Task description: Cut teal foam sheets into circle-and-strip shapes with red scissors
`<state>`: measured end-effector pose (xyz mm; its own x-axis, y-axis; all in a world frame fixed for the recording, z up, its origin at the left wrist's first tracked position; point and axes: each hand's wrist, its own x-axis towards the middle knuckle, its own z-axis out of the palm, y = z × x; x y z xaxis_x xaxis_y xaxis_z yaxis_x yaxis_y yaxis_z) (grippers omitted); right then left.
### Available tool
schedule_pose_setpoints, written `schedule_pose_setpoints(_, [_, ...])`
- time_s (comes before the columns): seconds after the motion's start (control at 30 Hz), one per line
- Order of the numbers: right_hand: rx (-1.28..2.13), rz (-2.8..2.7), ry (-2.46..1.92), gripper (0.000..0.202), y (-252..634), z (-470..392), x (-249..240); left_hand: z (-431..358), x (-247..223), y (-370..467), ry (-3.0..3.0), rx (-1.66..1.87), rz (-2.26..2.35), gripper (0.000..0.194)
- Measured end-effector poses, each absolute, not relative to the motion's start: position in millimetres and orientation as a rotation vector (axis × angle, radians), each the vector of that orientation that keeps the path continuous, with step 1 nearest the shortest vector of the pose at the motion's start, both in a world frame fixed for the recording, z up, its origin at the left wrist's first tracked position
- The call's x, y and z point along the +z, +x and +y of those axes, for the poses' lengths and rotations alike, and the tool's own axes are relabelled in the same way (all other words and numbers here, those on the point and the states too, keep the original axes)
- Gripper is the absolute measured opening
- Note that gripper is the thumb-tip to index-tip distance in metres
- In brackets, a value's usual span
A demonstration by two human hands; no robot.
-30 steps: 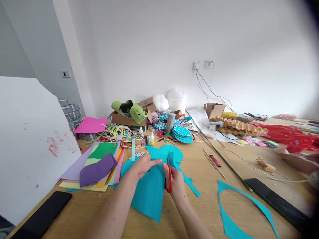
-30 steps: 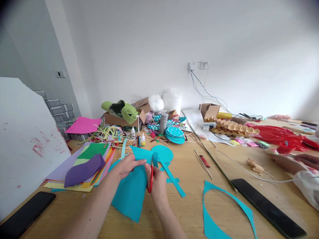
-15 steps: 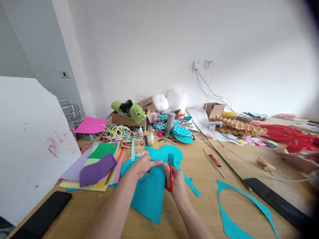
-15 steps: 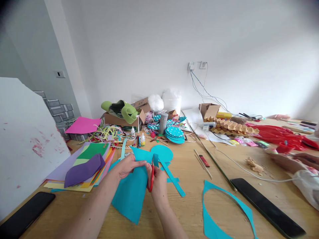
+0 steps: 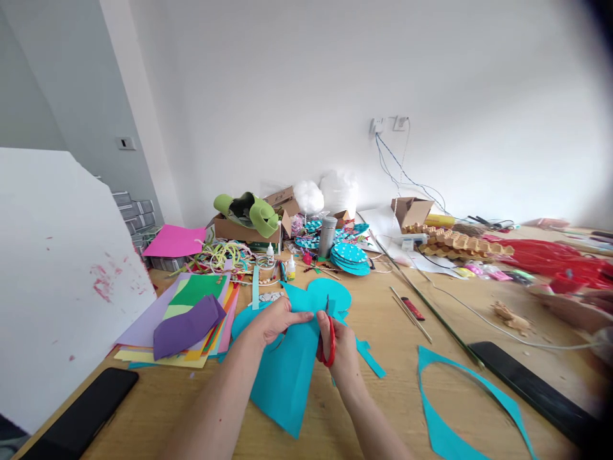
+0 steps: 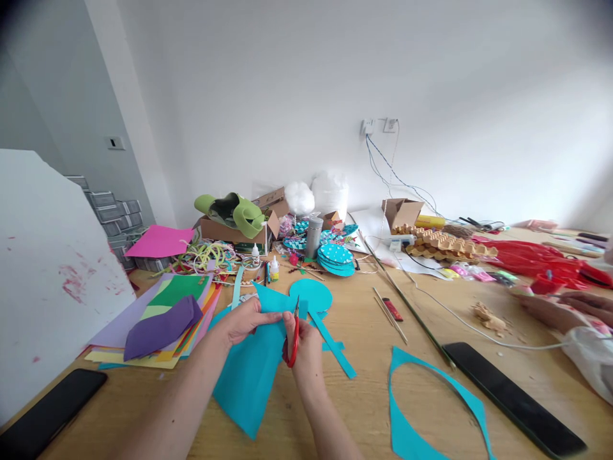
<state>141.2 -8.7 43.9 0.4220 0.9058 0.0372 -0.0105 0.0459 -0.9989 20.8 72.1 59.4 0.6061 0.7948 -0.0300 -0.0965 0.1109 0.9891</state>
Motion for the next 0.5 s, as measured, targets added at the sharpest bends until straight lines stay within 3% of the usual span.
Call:
schedule_pose_setpoints(0.1, [0.86, -0.78, -1.282, 0.057, 145, -8, 45, 75, 62, 17, 1.313, 0.668, 0.718, 0.039])
schedule_pose_setpoints(0.33, [0.423, -0.536, -1.167, 0.051, 173, -14, 54, 85, 82, -3, 1.155, 0.898, 0.65, 0.043])
schedule_pose_setpoints(0.5, [0.561, -0.957, -1.467, 0.049, 166, -9, 44, 89, 98, -20, 1.027, 1.129, 0.695, 0.038])
